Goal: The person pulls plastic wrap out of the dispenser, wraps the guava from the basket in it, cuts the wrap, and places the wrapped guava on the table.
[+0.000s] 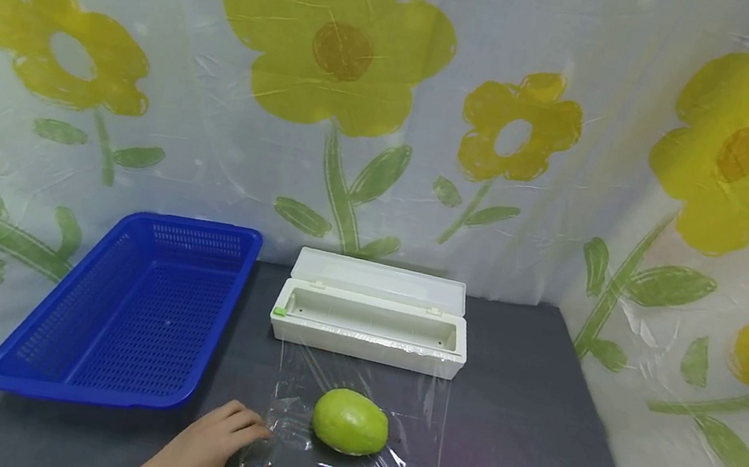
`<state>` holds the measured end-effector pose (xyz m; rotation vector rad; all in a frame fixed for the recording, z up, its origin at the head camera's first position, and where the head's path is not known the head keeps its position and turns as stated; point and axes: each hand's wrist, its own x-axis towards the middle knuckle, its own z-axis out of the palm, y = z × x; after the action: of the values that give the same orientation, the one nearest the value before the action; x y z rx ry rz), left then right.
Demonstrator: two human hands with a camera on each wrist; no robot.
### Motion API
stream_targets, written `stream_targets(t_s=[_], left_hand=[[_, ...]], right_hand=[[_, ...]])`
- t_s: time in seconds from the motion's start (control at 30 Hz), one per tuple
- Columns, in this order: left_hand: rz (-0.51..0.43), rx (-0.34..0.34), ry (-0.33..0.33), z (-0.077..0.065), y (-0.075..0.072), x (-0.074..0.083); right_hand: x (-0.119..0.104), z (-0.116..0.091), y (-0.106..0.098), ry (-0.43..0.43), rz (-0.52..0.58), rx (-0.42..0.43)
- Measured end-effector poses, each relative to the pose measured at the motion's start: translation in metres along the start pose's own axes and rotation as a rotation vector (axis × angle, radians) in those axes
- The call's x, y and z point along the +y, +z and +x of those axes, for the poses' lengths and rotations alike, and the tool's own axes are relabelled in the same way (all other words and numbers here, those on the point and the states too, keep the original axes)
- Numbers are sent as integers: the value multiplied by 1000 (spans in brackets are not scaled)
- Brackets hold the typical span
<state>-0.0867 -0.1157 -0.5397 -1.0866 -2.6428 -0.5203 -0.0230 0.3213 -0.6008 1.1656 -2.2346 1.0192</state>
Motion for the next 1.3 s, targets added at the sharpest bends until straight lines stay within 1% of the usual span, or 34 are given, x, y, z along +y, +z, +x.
stream_targets(t_s=[0.03, 0.1, 0.2, 0.27, 0.37, 0.43, 0.47, 0.53, 0.57, 0.67, 0.73, 0.83, 0.97, 1.1, 1.2, 1.3], left_hand=[[-7, -27, 18, -4, 2, -1], [0, -74, 54, -11, 5, -4], [25, -119, 84, -18, 8, -7], [57, -129, 106, -21, 10, -8], [92, -120, 132, -25, 13, -8], [98, -99, 146, -27, 14, -8], [99, -76, 154, -27, 16, -8], [110, -14, 178, -28, 18, -8], [123, 22, 195, -28, 19, -8], [184, 132, 239, -28, 23, -8], [212, 172, 254, -27, 24, -8], [205, 188, 244, -26, 25, -7], [151, 190, 215, -26, 23, -6], [100, 218, 203, -24, 19, -5], [61, 245, 200, -21, 15, -4], [32, 270, 206, -19, 10, -3]], right_hand=[[0, 0, 0, 2, 4, 1], [0, -1, 1, 5, -27, -2], [0, -1, 1, -9, -56, -1], [0, -1, 1, -16, -78, 1], [0, 0, 2, -7, -62, 9], [-1, 0, 2, 10, -54, 11], [-1, 0, 2, 19, -52, 11], [-2, 0, 2, 36, -31, 16], [-3, -1, 2, 49, -40, 15], [-3, -2, 2, 55, -21, 15], [-3, -2, 2, 59, -24, 14], [-2, -2, 0, 34, -20, -1], [-1, -1, -3, 6, -30, -37], [-3, -1, -5, 48, -22, -44], [-4, -3, -5, 85, -34, -24], [1, -6, -3, 94, -118, 20]])
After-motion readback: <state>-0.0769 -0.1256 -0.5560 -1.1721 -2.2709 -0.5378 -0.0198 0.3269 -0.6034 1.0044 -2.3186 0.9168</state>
